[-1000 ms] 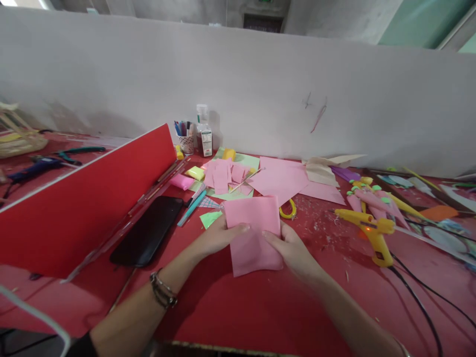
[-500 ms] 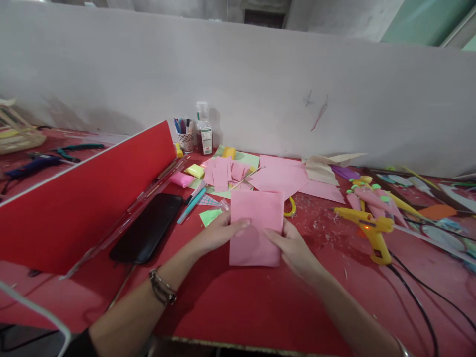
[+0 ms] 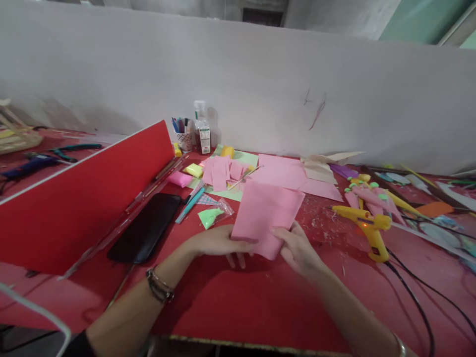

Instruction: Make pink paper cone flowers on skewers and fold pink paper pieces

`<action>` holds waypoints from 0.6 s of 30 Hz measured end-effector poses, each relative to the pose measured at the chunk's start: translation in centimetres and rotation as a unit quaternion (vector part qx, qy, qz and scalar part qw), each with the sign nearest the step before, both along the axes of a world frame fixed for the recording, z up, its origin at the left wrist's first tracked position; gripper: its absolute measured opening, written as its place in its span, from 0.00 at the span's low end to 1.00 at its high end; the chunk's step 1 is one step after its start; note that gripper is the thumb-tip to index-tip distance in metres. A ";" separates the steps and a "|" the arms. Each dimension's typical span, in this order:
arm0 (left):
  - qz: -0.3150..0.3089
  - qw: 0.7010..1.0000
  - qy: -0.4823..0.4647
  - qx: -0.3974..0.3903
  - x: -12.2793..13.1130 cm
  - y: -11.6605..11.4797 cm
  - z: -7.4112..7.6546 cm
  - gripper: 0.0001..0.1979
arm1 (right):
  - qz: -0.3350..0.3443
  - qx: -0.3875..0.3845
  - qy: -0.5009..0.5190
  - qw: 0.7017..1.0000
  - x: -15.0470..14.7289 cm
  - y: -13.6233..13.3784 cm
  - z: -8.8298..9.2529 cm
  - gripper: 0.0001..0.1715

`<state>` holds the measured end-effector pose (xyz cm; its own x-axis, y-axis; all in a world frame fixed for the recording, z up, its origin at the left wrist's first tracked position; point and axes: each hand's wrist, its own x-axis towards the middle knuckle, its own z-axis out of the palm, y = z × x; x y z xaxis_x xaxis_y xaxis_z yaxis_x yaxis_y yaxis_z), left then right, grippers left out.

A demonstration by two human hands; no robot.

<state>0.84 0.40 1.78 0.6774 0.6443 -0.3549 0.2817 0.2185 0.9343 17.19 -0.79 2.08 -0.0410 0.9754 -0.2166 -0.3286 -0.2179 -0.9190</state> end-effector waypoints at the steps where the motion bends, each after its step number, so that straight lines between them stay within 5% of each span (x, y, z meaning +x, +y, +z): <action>1: 0.008 1.000 0.006 0.009 0.0 0.0 -0.1 0.20 | 0.004 -0.005 0.003 1.000 0.0 0.0 0.0 0.15; 13: 0.017 0.985 0.069 0.158 0.1 0.0 -1.2 0.16 | -0.026 0.019 0.036 0.999 0.1 0.2 -0.2 0.20; 18: -0.031 0.993 0.038 0.108 0.0 -0.2 -1.0 0.16 | -0.020 0.032 0.028 0.999 0.2 0.3 0.2 0.19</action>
<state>0.86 0.23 0.76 0.6947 0.6691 -0.2640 0.3594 -0.0049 0.9332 17.40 -0.54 2.27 -0.0123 0.9883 -0.1519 -0.3879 -0.1447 -0.9103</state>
